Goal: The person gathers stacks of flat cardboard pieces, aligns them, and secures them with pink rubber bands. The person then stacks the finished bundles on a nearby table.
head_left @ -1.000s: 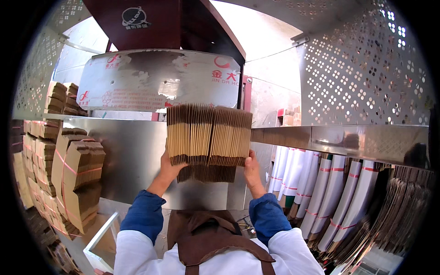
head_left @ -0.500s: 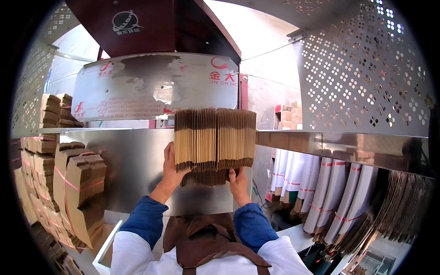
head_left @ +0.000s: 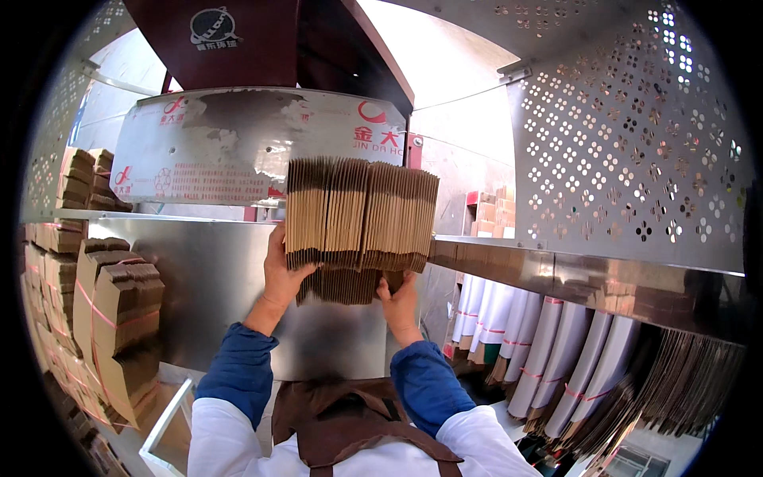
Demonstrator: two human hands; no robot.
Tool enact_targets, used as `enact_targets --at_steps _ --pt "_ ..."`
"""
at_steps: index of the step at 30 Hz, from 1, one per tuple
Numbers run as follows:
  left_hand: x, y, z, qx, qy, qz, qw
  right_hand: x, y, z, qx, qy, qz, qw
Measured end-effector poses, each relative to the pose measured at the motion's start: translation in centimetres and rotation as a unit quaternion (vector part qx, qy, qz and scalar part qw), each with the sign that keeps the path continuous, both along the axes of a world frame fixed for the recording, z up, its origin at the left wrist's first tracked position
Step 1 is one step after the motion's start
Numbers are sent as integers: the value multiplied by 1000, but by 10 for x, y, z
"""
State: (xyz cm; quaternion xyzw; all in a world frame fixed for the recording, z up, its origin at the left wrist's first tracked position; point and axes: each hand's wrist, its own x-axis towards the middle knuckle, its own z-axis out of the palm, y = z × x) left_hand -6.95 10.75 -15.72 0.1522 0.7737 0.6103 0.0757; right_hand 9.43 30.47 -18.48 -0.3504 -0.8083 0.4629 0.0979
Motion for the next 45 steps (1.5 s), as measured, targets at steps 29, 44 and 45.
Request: enact_targets --at_steps 29,44,45 --pt "-9 3 -13 -86 90 -38 991 -16 9 29 8 69 89 994" --pt "-9 14 1 -96 75 -43 992 -14 4 35 -51 -27 61 996" --pt "-9 14 0 -96 77 -43 991 -14 4 37 -47 -35 61 996"
